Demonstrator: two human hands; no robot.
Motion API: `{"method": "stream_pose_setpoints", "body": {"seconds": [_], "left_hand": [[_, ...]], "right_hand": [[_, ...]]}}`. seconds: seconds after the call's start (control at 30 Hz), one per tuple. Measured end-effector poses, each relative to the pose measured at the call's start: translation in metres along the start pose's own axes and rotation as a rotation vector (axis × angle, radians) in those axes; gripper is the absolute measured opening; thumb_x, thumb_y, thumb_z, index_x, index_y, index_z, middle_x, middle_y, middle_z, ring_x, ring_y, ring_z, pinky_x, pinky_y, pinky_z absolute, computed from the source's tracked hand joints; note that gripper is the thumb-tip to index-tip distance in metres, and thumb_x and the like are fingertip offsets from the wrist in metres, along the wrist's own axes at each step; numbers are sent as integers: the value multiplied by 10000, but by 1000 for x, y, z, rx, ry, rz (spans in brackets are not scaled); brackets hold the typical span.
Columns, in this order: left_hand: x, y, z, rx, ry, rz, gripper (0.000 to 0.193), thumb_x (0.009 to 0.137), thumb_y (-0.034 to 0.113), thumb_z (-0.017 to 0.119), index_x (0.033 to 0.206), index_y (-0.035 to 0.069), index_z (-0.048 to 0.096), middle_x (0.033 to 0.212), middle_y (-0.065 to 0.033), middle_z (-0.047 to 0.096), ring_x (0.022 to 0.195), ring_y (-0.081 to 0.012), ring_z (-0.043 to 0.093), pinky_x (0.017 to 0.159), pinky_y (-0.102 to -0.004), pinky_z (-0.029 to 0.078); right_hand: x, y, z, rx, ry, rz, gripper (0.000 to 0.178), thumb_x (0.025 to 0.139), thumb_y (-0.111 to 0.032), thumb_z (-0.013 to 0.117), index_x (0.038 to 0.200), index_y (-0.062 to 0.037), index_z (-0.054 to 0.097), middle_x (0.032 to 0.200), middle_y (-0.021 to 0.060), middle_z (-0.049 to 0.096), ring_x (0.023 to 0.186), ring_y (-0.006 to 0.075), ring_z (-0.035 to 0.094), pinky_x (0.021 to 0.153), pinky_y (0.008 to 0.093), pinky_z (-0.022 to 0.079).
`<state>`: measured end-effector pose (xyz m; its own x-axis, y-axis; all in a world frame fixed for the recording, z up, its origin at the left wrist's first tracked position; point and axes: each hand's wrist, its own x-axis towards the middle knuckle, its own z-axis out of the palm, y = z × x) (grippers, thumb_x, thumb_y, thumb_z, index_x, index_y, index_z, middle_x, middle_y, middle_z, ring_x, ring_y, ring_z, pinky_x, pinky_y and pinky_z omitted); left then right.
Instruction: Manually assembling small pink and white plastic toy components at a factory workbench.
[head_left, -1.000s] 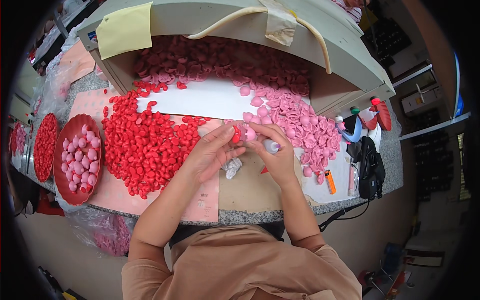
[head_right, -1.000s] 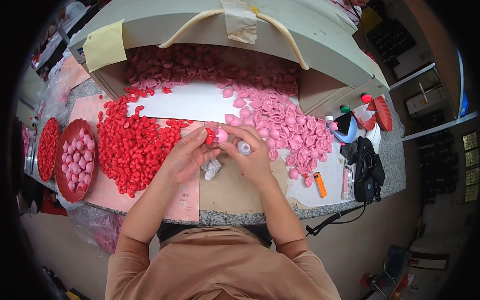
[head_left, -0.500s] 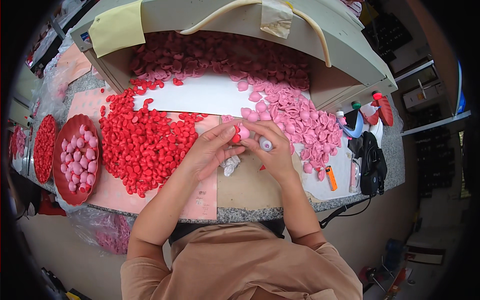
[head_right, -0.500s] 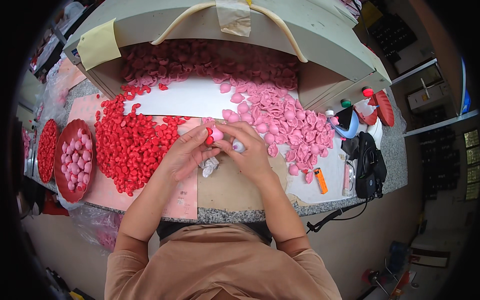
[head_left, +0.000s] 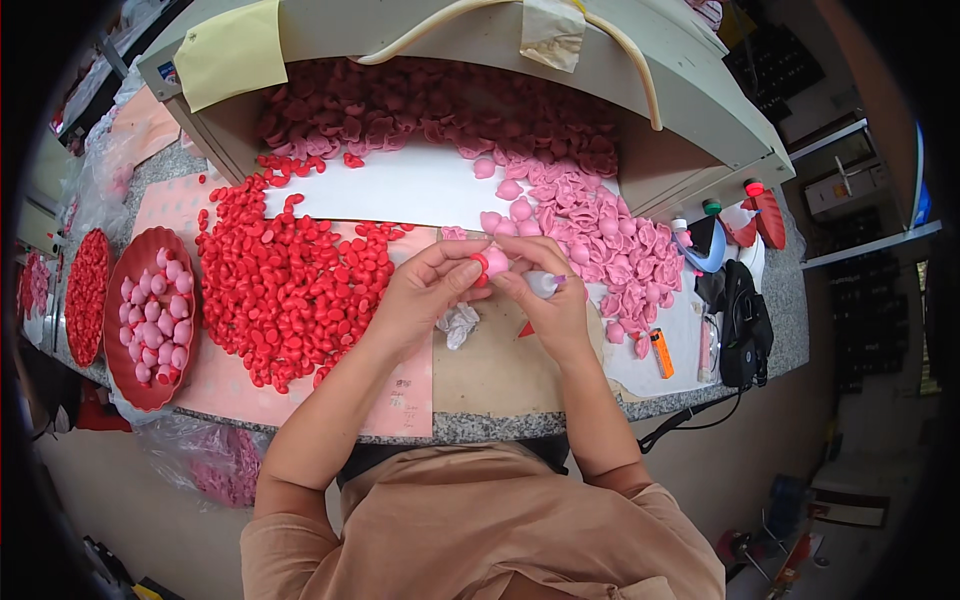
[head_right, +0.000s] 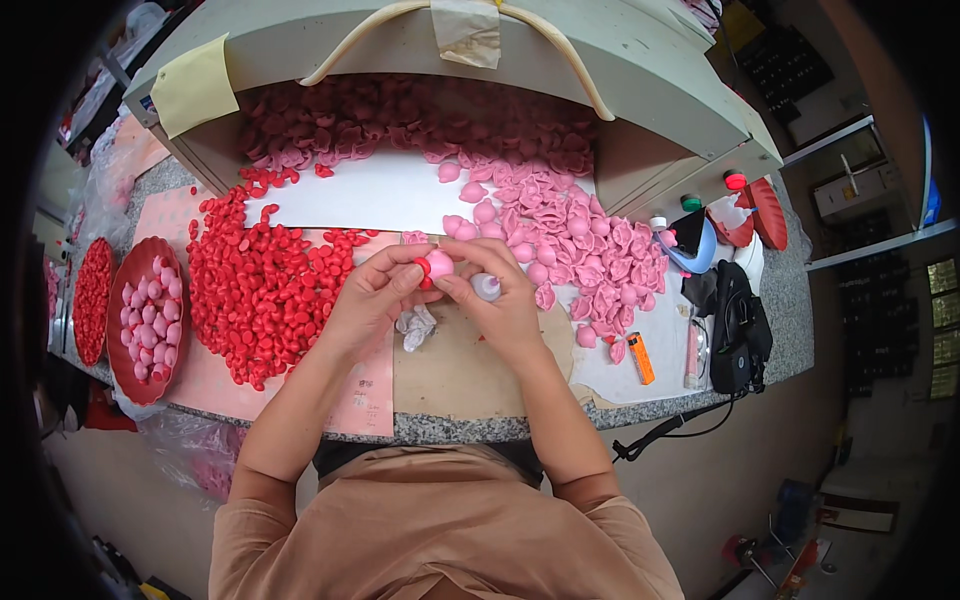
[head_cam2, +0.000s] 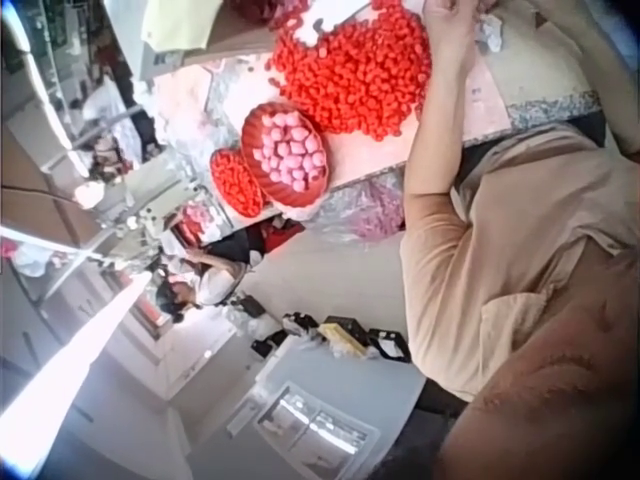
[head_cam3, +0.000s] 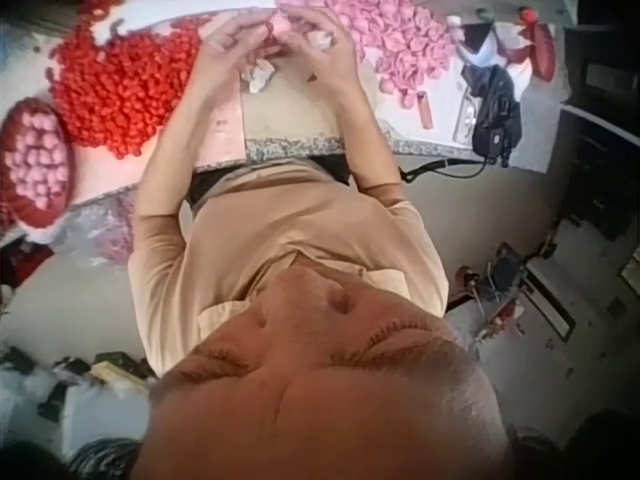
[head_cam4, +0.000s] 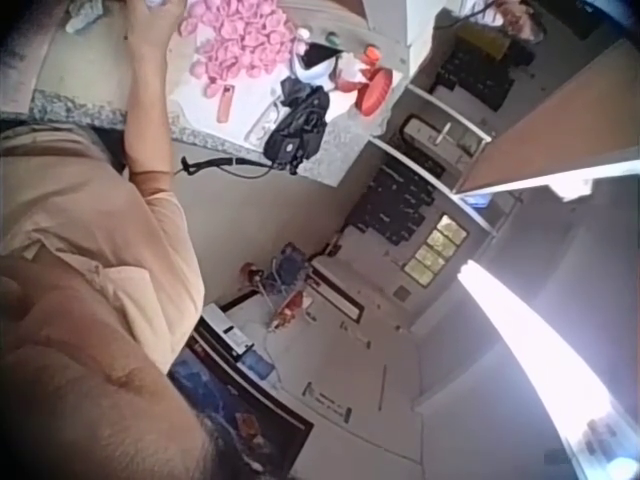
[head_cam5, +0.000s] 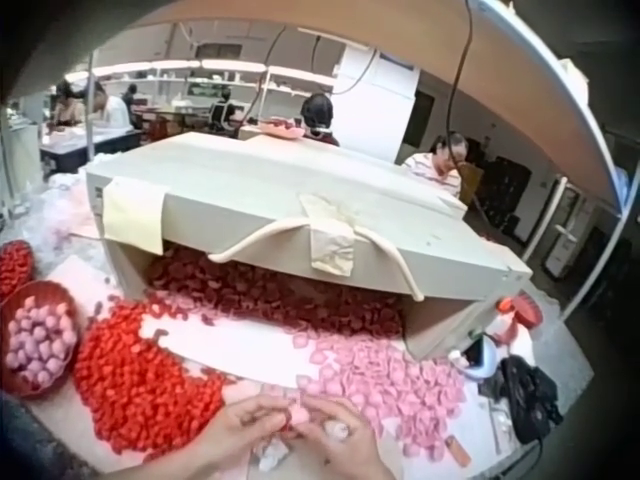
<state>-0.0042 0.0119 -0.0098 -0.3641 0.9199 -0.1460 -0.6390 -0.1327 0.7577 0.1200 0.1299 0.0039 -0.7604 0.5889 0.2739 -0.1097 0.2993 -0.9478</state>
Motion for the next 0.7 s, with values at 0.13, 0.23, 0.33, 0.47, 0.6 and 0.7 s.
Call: {"method": "stream_pose_setpoints", "body": {"seconds": [0.13, 0.23, 0.33, 0.47, 0.6, 0.7], "left_hand": [[1, 0, -2, 194, -66, 195, 292, 864, 68, 603, 1150, 24, 562, 1077, -44, 543, 1014, -126, 546, 873, -295, 501], [-1, 0, -2, 298, -126, 323, 305, 833, 12, 624, 1133, 17, 570, 1107, -50, 492, 1053, -136, 523, 891, -295, 494], [-6, 3, 2, 294, -160, 307, 316, 816, -39, 616, 1126, 10, 572, 1094, -55, 472, 1053, -140, 506, 894, -282, 472], [-11, 7, 5, 304, -165, 249, 302, 817, -66, 598, 1111, 2, 579, 1064, -67, 482, 1023, -142, 508, 861, -267, 463], [-11, 7, 3, 291, -190, 225, 290, 825, -28, 614, 1111, 5, 578, 1070, -47, 477, 1041, -131, 521, 935, -288, 474], [-10, 9, 3, 333, -203, 265, 304, 823, -7, 631, 1122, 8, 577, 1074, -44, 481, 1002, -112, 527, 887, -261, 481]], "right_hand": [[-3, -1, 1, 204, -28, 195, 389, 768, -21, 686, 1145, -30, 592, 1008, 27, 550, 792, 75, 527, 725, 198, 444], [-2, -4, 0, 119, -93, 139, 366, 763, -38, 697, 1116, -25, 601, 1009, 34, 560, 806, 79, 527, 719, 202, 439], [-2, -1, -4, -55, -134, -57, 360, 732, -40, 719, 1073, -18, 605, 1002, 45, 572, 800, 88, 533, 703, 217, 442], [-4, 0, -6, -83, -146, -92, 367, 676, -36, 746, 1014, -13, 605, 966, 51, 584, 795, 112, 548, 691, 244, 453], [-8, 0, -5, -134, -123, -155, 365, 624, 2, 743, 960, 10, 602, 977, 93, 591, 844, 157, 577, 753, 264, 466], [-8, -2, 0, -216, -98, -166, 355, 664, -19, 744, 986, -1, 594, 976, 93, 593, 840, 156, 585, 761, 270, 470]]}}
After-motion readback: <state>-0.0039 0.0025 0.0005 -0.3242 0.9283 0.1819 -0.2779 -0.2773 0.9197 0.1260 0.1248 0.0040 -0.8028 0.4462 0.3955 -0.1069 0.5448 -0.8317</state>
